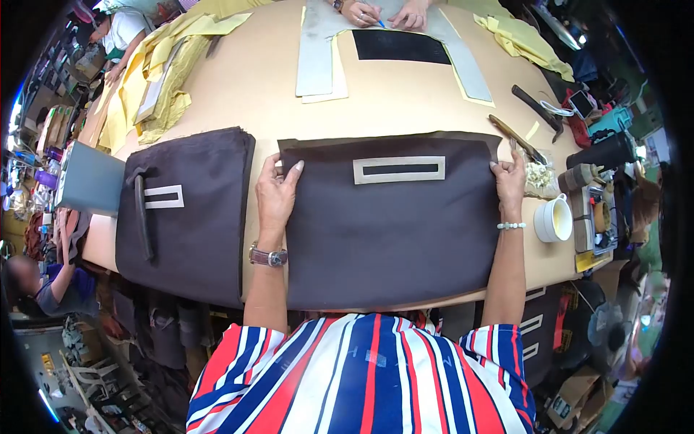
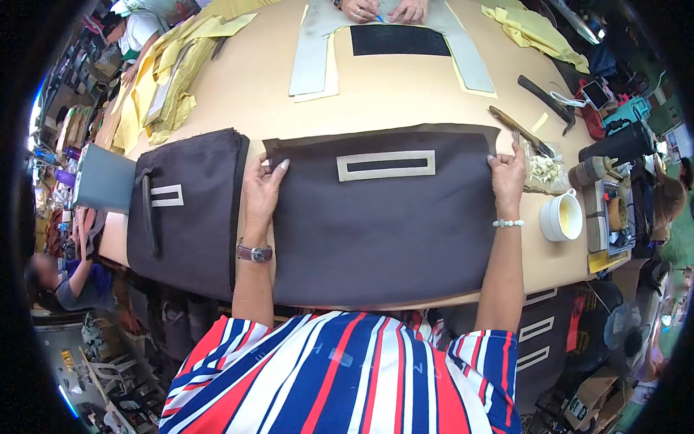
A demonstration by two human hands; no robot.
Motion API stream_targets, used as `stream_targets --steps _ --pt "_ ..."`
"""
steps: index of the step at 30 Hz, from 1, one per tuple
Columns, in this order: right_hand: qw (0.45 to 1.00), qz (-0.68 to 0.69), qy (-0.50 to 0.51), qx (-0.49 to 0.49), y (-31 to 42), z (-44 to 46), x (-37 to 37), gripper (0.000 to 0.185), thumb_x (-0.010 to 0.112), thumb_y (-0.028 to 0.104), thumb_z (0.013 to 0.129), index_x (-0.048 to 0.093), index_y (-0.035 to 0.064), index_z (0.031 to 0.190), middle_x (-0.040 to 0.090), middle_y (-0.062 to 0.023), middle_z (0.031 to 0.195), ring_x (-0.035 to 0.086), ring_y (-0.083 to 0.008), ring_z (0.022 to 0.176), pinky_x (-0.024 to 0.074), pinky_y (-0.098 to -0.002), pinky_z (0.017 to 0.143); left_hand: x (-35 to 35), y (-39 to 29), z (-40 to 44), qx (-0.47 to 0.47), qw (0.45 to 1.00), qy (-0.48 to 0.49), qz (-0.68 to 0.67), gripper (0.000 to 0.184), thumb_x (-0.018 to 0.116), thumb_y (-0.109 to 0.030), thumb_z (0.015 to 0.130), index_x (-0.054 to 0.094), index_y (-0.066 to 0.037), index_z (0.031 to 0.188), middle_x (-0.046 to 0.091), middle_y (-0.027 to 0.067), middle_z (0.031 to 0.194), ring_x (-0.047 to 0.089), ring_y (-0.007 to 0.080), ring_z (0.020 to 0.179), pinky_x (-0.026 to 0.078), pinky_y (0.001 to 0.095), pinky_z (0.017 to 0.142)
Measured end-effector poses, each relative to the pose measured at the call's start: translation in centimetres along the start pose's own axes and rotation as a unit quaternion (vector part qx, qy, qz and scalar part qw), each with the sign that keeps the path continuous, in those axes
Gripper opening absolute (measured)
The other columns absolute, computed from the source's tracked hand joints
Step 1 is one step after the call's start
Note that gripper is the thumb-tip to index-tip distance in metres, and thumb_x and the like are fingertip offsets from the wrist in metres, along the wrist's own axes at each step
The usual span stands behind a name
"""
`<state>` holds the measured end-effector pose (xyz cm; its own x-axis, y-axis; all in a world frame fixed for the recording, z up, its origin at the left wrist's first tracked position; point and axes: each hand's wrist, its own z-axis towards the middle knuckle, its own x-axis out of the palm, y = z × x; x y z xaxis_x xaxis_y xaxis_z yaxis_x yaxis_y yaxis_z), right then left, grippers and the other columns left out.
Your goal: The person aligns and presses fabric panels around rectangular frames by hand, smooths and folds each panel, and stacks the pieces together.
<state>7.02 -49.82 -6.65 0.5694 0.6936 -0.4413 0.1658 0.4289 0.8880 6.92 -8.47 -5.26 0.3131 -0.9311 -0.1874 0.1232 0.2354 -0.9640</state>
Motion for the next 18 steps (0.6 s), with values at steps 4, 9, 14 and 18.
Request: stream_targets --steps 4,9,14,18 --pt "0.996 -0.079 -0.028 -0.028 0.9 -0.6 0.1 0.069 0.07 0.013 0.071 0.036 -0.0058 0.129 0.065 -0.0099 0.078 0.061 -0.0196 0.074 0.0477 -0.0302 0.07 -1.0 0.4 1.1 -0.031 0.992 0.023 0.117 0.034 0.065 -0.023 0.082 0.051 0.002 0.065 0.036 -0.0008 0.054 0.032 0.0069 0.053 0.027 0.028 0.045" --pt "0.989 -0.142 -0.017 0.033 4.2 -1.2 0.0 0.079 0.073 0.026 0.067 0.036 -0.0064 0.128 0.067 -0.0133 0.084 0.063 -0.0253 0.082 0.0472 -0.0325 0.079 -1.7 0.2 1.6 -0.059 0.985 0.027 0.157 0.023 0.07 -0.019 0.074 0.061 0.002 0.071 0.051 -0.0016 0.056 0.041 0.0052 0.052 0.034 0.0233 0.046" --pt "0.992 -0.124 -0.015 0.027 2.4 0.5 0.5 0.082 0.076 0.022 0.064 0.035 -0.0101 0.127 0.067 -0.0157 0.082 0.064 -0.0246 0.081 0.0475 -0.0309 0.08 -1.8 1.4 2.2 -0.078 0.989 0.043 0.115 0.019 0.071 -0.014 0.072 0.061 0.002 0.074 0.052 -0.0012 0.059 0.043 0.0053 0.054 0.035 0.022 0.048" --pt "0.997 -0.067 -0.009 0.032 2.1 0.6 0.5 0.084 0.076 0.019 0.063 0.031 -0.0109 0.127 0.067 -0.0159 0.082 0.064 -0.0251 0.081 0.048 -0.0305 0.079 -1.2 1.5 2.2 -0.076 0.996 0.036 -0.008 0.022 0.068 -0.007 0.074 0.058 0.002 0.091 0.056 0.0016 0.068 0.047 0.0067 0.058 0.037 0.0202 0.052"
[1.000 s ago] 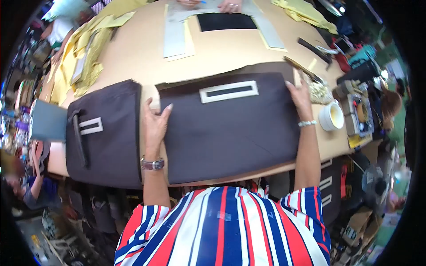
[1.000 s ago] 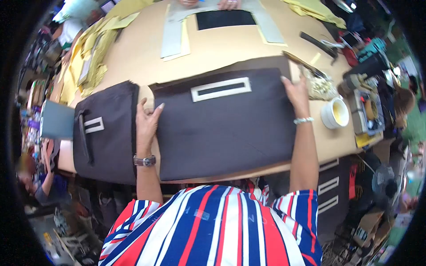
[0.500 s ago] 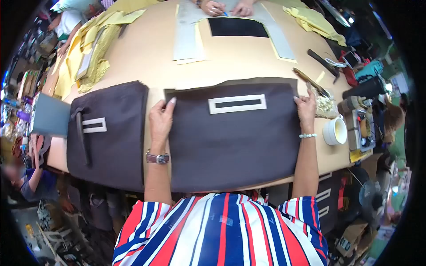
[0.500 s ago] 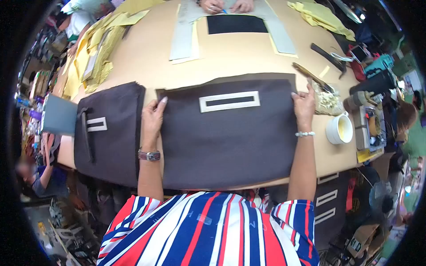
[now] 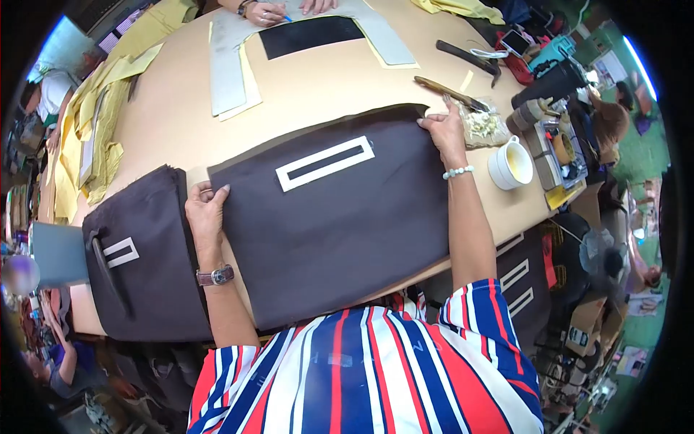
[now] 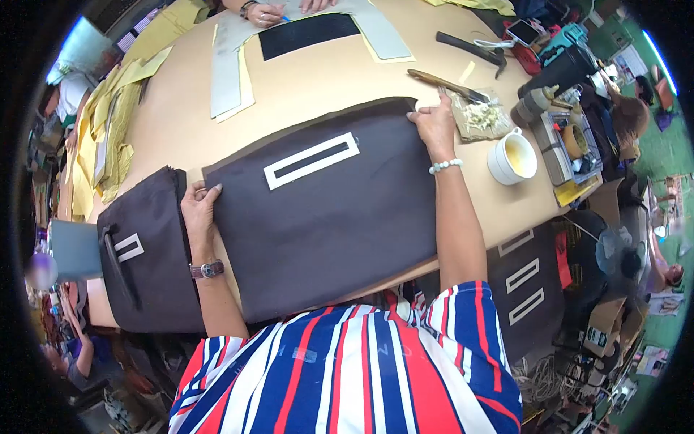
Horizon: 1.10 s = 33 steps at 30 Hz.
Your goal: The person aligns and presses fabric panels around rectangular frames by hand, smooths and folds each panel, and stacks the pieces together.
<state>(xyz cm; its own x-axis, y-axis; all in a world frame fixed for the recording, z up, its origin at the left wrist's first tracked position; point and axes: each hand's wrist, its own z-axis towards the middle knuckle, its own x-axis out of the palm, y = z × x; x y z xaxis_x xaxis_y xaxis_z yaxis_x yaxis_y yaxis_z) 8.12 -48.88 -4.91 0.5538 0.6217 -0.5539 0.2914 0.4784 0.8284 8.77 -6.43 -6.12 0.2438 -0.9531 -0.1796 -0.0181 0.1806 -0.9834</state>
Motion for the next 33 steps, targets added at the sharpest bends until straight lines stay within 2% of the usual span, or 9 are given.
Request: stream_targets --steps 2,7,12,13,22,26,27,30,33 --pt "1.0 0.018 -0.005 0.016 0.3 0.1 -0.3 0.084 0.075 0.019 0.063 0.03 -0.011 0.128 0.067 -0.0159 0.08 0.064 -0.0258 0.08 0.0482 -0.0308 0.079 0.1 -1.2 -0.7 -0.031 0.999 0.012 -0.026 0.027 0.063 -0.001 0.077 0.051 0.001 0.101 0.057 0.0032 0.073 0.048 0.0074 0.061 0.037 0.0198 0.055" --pt "0.996 -0.075 -0.005 0.043 1.7 -0.1 -1.0 0.084 0.074 0.03 0.065 0.035 -0.0104 0.126 0.05 -0.0287 0.119 0.052 -0.0362 0.11 0.0411 -0.036 0.094 -0.7 -0.8 -1.5 0.01 0.999 -0.004 0.034 0.021 0.061 0.001 0.079 0.049 -0.002 0.096 0.052 0.001 0.074 0.045 0.0062 0.067 0.035 0.0197 0.059" --pt "0.994 0.096 0.037 0.047 0.9 1.3 -0.3 0.081 0.074 0.015 0.064 0.032 -0.0116 0.128 0.06 -0.0234 0.104 0.059 -0.0311 0.095 0.0447 -0.0333 0.087 -1.6 -0.2 -1.5 -0.029 0.995 0.075 -0.052 0.006 0.056 0.003 0.08 0.055 -0.001 0.084 0.053 0.0013 0.078 0.048 0.0071 0.071 0.038 0.0197 0.066" --pt "0.985 0.155 0.053 0.057 1.0 1.3 -0.2 0.08 0.074 0.013 0.064 0.032 -0.0119 0.128 0.061 -0.0222 0.101 0.06 -0.0302 0.092 0.0453 -0.0328 0.086 -1.4 -0.6 -1.5 -0.038 0.996 0.071 -0.045 0.015 0.055 0.003 0.079 0.061 0.002 0.092 0.058 0.0036 0.084 0.051 0.0074 0.075 0.041 0.019 0.07" --pt "0.997 0.07 0.016 0.032 1.3 0.2 0.3 0.076 0.073 0.017 0.066 0.035 -0.0113 0.126 0.063 -0.0209 0.089 0.061 -0.0287 0.085 0.0472 -0.0328 0.079 -0.4 -2.5 -1.0 -0.106 0.982 0.123 -0.094 0.038 0.054 0.005 0.076 0.056 0.006 0.114 0.06 0.0087 0.104 0.057 0.0117 0.087 0.044 0.0202 0.078" --pt "0.989 0.133 -0.015 -0.063 2.0 -0.4 0.2 0.073 0.071 0.013 0.069 0.035 -0.0049 0.129 0.062 -0.0181 0.08 0.061 -0.0267 0.08 0.0471 -0.0329 0.076 -0.8 -4.2 -0.6 -0.075 0.977 0.18 -0.083 0.042 0.054 0.005 0.075 0.054 0.006 0.117 0.059 0.0105 0.109 0.057 0.0133 0.091 0.044 0.0217 0.083" --pt "0.985 0.129 -0.026 -0.111 3.5 -1.4 -1.0 0.068 0.066 0.004 0.076 0.029 -0.006 0.133 0.062 -0.0089 0.079 0.056 -0.0114 0.073 0.045 -0.023 0.07 -0.6 -6.1 -1.3 -0.043 0.975 0.188 -0.106 0.045 0.053 0.006 0.074 0.052 0.007 0.119 0.057 0.0131 0.114 0.056 0.0155 0.099 0.042 0.0239 0.088" --pt "0.916 0.366 -0.068 -0.148 5.6 -3.7 -5.7 0.062 0.064 0.004 0.077 0.034 -0.0015 0.131 0.062 -0.0074 0.089 0.055 -0.0128 0.077 0.046 -0.0264 0.072 -0.2 -10.9 -3.3 0.044 0.979 0.166 -0.109 0.049 0.048 0.008 0.073 0.048 0.01 0.121 0.052 0.0182 0.122 0.05 0.0226 0.113 0.035 0.0307 0.1" --pt "0.887 0.325 -0.232 -0.232 4.6 -6.4 -12.9 0.057 0.06 0.0 0.079 0.036 0.0001 0.131 0.049 -0.0068 0.117 0.051 -0.014 0.095 0.0437 -0.0269 0.083 0.1 -12.4 -4.6 0.081 0.95 0.2 -0.227 0.042 0.046 0.008 0.074 0.052 0.011 0.115 0.056 0.0205 0.114 0.055 0.0249 0.107 0.038 0.0347 0.098"
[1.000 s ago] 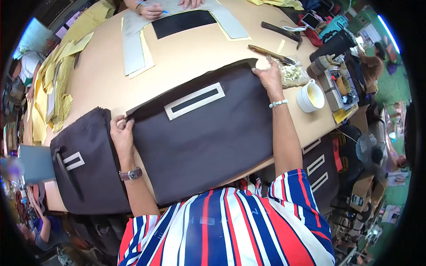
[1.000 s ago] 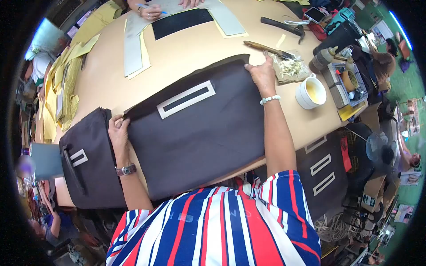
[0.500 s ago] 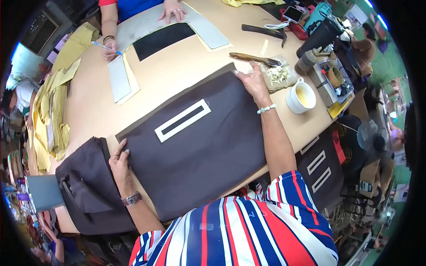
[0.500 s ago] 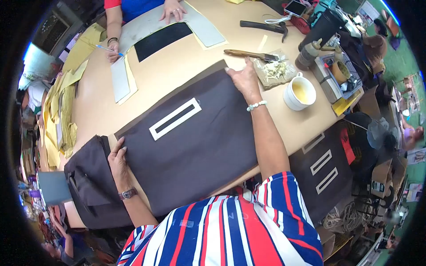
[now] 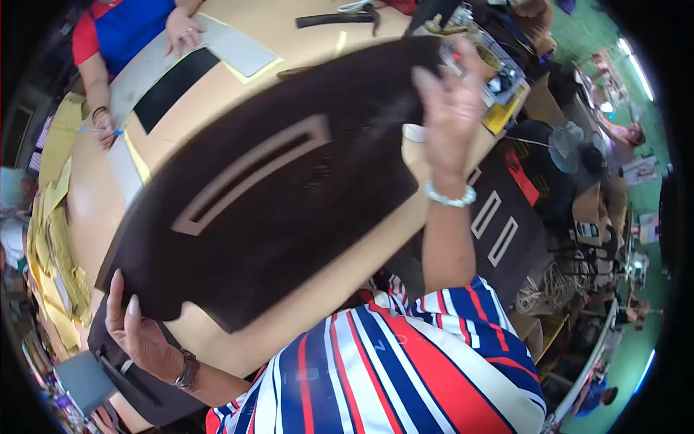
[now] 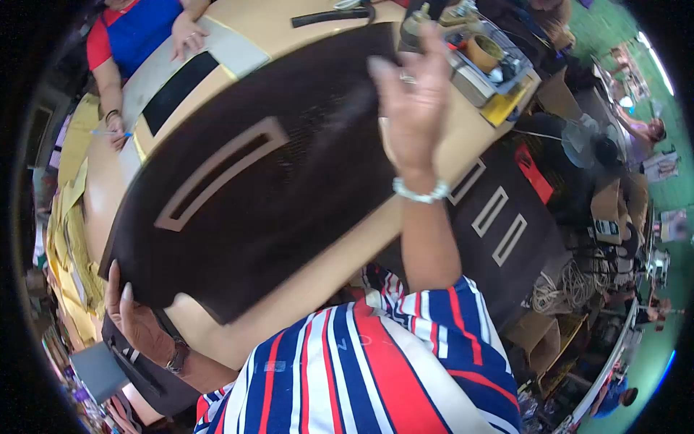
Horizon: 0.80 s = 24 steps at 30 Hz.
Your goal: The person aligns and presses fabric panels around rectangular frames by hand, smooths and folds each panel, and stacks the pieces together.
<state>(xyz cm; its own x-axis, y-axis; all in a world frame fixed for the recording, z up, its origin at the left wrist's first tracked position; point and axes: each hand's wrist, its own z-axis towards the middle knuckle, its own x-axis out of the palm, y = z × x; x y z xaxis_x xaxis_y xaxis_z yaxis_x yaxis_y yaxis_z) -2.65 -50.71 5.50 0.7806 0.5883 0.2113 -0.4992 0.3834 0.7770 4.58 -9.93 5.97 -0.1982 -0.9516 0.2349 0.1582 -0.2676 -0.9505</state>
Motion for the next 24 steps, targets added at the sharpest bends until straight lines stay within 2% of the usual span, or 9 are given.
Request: stream_targets --steps 1,3,6,9,10,15,18,22,24 --pt "0.998 0.054 -0.021 -0.015 1.6 0.3 -2.7 0.056 0.06 -0.001 0.079 0.037 0.0002 0.13 0.045 -0.0075 0.125 0.049 -0.0159 0.101 0.0419 -0.0269 0.088 0.5 0.2 -0.1 0.009 0.999 -0.011 -0.029 0.039 0.045 0.007 0.074 0.054 0.011 0.112 0.058 0.0214 0.111 0.057 0.0254 0.105 0.039 0.0358 0.097" --pt "0.98 -0.168 -0.094 -0.047 3.0 0.5 -9.5 0.053 0.056 -0.001 0.083 0.037 0.0012 0.132 0.042 -0.0104 0.13 0.043 -0.0186 0.115 0.0391 -0.0305 0.095 6.9 0.0 -0.6 0.016 0.996 0.05 0.079 0.031 0.049 0.011 0.068 0.064 0.008 0.096 0.064 0.0156 0.092 0.062 0.0188 0.081 0.047 0.0267 0.079" --pt "0.95 -0.281 -0.126 0.052 5.0 -1.4 -19.5 0.05 0.057 0.001 0.082 0.04 -0.0027 0.129 0.042 -0.009 0.132 0.043 -0.0175 0.117 0.0329 -0.0283 0.099 14.4 1.9 -0.5 -0.068 0.912 0.341 0.217 0.036 0.053 0.007 0.065 0.069 -0.002 0.096 0.06 0.0083 0.068 0.057 0.0122 0.07 0.043 0.0228 0.062" --pt "0.885 -0.429 -0.116 0.137 6.7 -5.9 -29.2 0.046 0.057 -0.002 0.079 0.046 -0.005 0.124 0.046 -0.0096 0.129 0.046 -0.0147 0.114 0.0347 -0.0255 0.095 19.9 6.2 -2.0 -0.085 0.782 0.614 0.065 0.041 0.051 0.004 0.066 0.061 0.003 0.106 0.06 0.0165 0.088 0.06 0.0249 0.084 0.046 0.0328 0.075" --pt "0.806 -0.581 -0.036 0.109 7.1 -7.7 -35.1 0.047 0.057 -0.003 0.078 0.045 -0.0053 0.124 0.047 -0.0109 0.127 0.047 -0.0155 0.111 0.0359 -0.0259 0.094 21.1 7.7 -3.4 -0.084 0.742 0.664 0.025 0.041 0.052 0.004 0.067 0.06 0.001 0.108 0.06 0.0165 0.093 0.059 0.0276 0.087 0.047 0.0339 0.077" --pt "0.779 -0.493 -0.083 0.378 13.2 -11.6 -43.3 0.052 0.058 -0.005 0.073 0.045 -0.0052 0.124 0.052 -0.0169 0.118 0.054 -0.0199 0.101 0.0422 -0.0277 0.087 26.3 11.1 -11.8 -0.15 0.505 0.845 -0.091 0.044 0.054 0.005 0.071 0.056 -0.001 0.115 0.059 0.0166 0.106 0.059 0.0297 0.095 0.047 0.0334 0.082" --pt "0.709 -0.584 -0.032 0.394 13.2 -8.9 -43.5 0.053 0.058 -0.007 0.072 0.045 -0.0035 0.123 0.059 -0.0149 0.104 0.057 -0.0172 0.091 0.0449 -0.0279 0.079 29.0 10.2 -13.4 -0.255 0.472 0.831 -0.144 0.046 0.053 0.005 0.072 0.055 -0.002 0.118 0.059 0.0156 0.111 0.058 0.0287 0.1 0.046 0.0318 0.085" --pt "0.663 -0.699 0.084 0.256 5.6 -6.2 -47.3 0.046 0.059 0.001 0.076 0.046 -0.002 0.12 0.055 -0.023 0.113 0.058 -0.0344 0.094 0.0445 -0.0362 0.08 29.1 14.0 -14.7 -0.263 0.628 0.722 -0.125 0.047 0.052 0.005 0.073 0.055 -0.004 0.119 0.056 0.0129 0.12 0.055 0.0212 0.108 0.043 0.0286 0.091" --pt "0.639 -0.719 0.035 0.27 0.7 -4.2 -44.8 0.046 0.057 0.004 0.078 0.046 0.0076 0.123 0.06 -0.0209 0.105 0.057 -0.0382 0.095 0.0452 -0.0429 0.079 28.9 16.3 -14.9 -0.247 0.728 0.639 0.011 0.048 0.052 0.004 0.075 0.054 -0.005 0.122 0.061 0.0122 0.108 0.058 0.0167 0.098 0.046 0.0267 0.084"
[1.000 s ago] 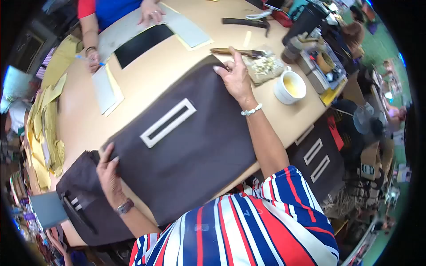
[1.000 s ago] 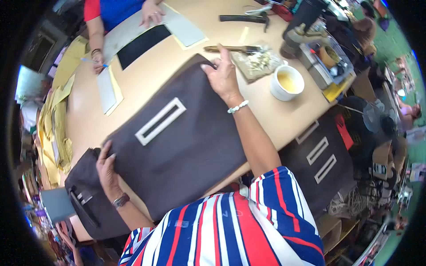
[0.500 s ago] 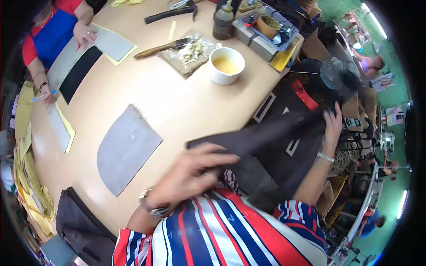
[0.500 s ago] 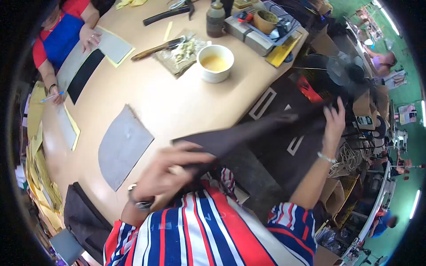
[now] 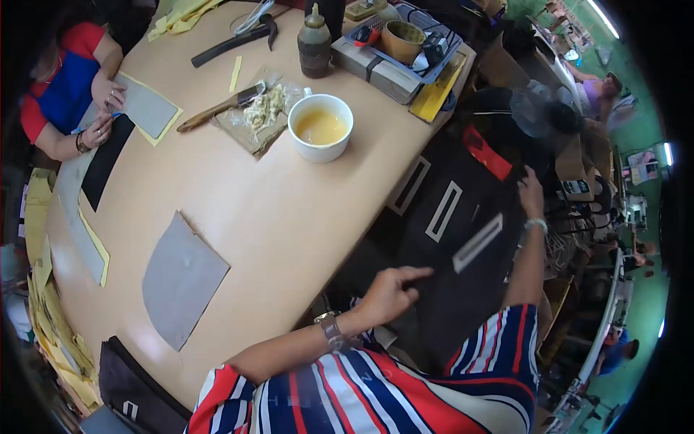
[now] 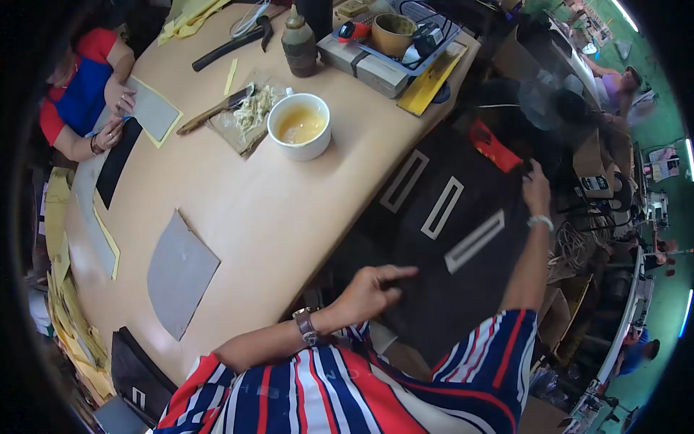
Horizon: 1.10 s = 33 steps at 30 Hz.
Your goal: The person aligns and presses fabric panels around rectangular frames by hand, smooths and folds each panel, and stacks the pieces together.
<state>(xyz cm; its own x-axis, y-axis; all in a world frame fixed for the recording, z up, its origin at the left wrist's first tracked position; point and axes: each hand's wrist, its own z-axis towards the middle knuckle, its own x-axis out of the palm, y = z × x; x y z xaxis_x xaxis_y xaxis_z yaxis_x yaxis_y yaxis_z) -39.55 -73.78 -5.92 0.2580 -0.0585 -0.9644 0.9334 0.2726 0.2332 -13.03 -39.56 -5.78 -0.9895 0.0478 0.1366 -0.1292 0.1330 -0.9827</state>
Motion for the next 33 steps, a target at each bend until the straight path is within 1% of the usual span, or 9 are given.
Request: stream_targets --steps 1,4,12,20,26,28,29,30,33 --pt "1.0 -0.011 -0.02 -0.015 0.2 2.0 2.7 0.048 0.057 0.006 0.079 0.045 0.0103 0.125 0.062 -0.0191 0.099 0.058 -0.0383 0.094 0.0455 -0.0447 0.079 -0.1 2.0 0.3 0.014 0.995 -0.086 0.046 0.048 0.052 0.003 0.075 0.053 -0.006 0.123 0.065 0.0117 0.097 0.061 0.0145 0.088 0.048 0.0256 0.078" --pt "0.995 0.076 -0.029 -0.057 3.8 5.8 8.0 0.05 0.059 0.009 0.077 0.045 0.0077 0.125 0.061 -0.0193 0.104 0.056 -0.0382 0.098 0.0447 -0.0437 0.083 -1.3 2.3 1.8 -0.214 0.97 -0.115 0.006 0.047 0.05 0.003 0.073 0.055 -0.003 0.12 0.062 0.0206 0.105 0.064 0.0239 0.081 0.048 0.0304 0.077" --pt "0.994 0.089 -0.006 0.066 10.1 11.7 14.7 0.05 0.058 0.016 0.078 0.043 0.012 0.126 0.061 -0.0154 0.109 0.055 -0.034 0.105 0.042 -0.0453 0.088 -0.3 6.4 5.4 -0.241 0.923 -0.295 0.043 0.039 0.045 -0.01 0.083 0.053 -0.002 0.121 0.063 0.0161 0.097 0.061 0.0191 0.078 0.046 0.0322 0.075" --pt "0.992 0.109 0.03 0.057 12.0 15.1 19.2 0.047 0.049 0.023 0.083 0.04 0.0131 0.128 0.059 -0.0171 0.111 0.054 -0.0358 0.107 0.0396 -0.0495 0.088 -0.7 9.3 5.0 -0.336 0.909 -0.242 -0.054 0.038 0.046 -0.026 0.086 0.056 0.004 0.107 0.06 0.0122 0.084 0.058 0.02 0.073 0.044 0.0329 0.071" --pt "0.969 0.144 -0.142 0.144 12.4 12.8 20.6 0.046 0.048 0.025 0.084 0.036 0.0103 0.126 0.057 -0.0212 0.11 0.053 -0.0365 0.104 0.0409 -0.049 0.086 -0.6 9.9 4.9 -0.403 0.895 -0.165 -0.093 0.049 0.047 -0.038 0.087 0.059 0.008 0.096 0.057 0.0093 0.074 0.056 0.0206 0.069 0.043 0.0335 0.067" --pt "0.95 0.189 -0.195 0.155 11.4 11.1 19.6 0.045 0.051 0.021 0.083 0.037 0.0056 0.122 0.056 -0.0221 0.109 0.054 -0.0352 0.101 0.0425 -0.0473 0.084 -0.7 7.4 4.7 -0.363 0.918 -0.154 -0.037 0.06 0.057 -0.034 0.082 0.044 0.012 0.119 0.058 0.0229 0.105 0.056 0.0286 0.1 0.041 0.0367 0.088" --pt "0.938 0.215 -0.22 0.158 11.0 10.0 18.9 0.045 0.053 0.02 0.082 0.037 0.0033 0.121 0.055 -0.0226 0.109 0.054 -0.0346 0.1 0.0434 -0.0464 0.083 -0.9 5.1 3.5 -0.27 0.949 -0.163 -0.031 0.064 0.061 -0.027 0.081 0.037 0.01 0.127 0.043 0.0274 0.129 0.043 0.0308 0.121 0.035 0.033 0.099" --pt "0.926 0.243 -0.243 0.158 10.6 8.8 18.0 0.044 0.055 0.018 0.082 0.037 0.0009 0.119 0.055 -0.023 0.108 0.054 -0.034 0.099 0.0442 -0.0455 0.082 -0.1 6.5 3.3 -0.139 0.979 -0.146 0.028 0.066 0.061 -0.023 0.081 0.032 0.006 0.133 0.036 0.0247 0.135 0.036 0.0305 0.127 0.031 0.0329 0.104" --pt "0.881 0.332 -0.304 0.144 10.9 4.4 14.0 0.044 0.06 0.012 0.08 0.038 -0.0061 0.114 0.053 -0.0243 0.107 0.054 -0.0321 0.095 0.0467 -0.0429 0.079 -3.1 0.8 0.1 -0.021 0.993 0.045 -0.109 0.057 0.057 -0.02 0.088 0.033 0.001 0.135 0.042 0.0186 0.133 0.039 0.0243 0.125 0.034 0.0333 0.102"
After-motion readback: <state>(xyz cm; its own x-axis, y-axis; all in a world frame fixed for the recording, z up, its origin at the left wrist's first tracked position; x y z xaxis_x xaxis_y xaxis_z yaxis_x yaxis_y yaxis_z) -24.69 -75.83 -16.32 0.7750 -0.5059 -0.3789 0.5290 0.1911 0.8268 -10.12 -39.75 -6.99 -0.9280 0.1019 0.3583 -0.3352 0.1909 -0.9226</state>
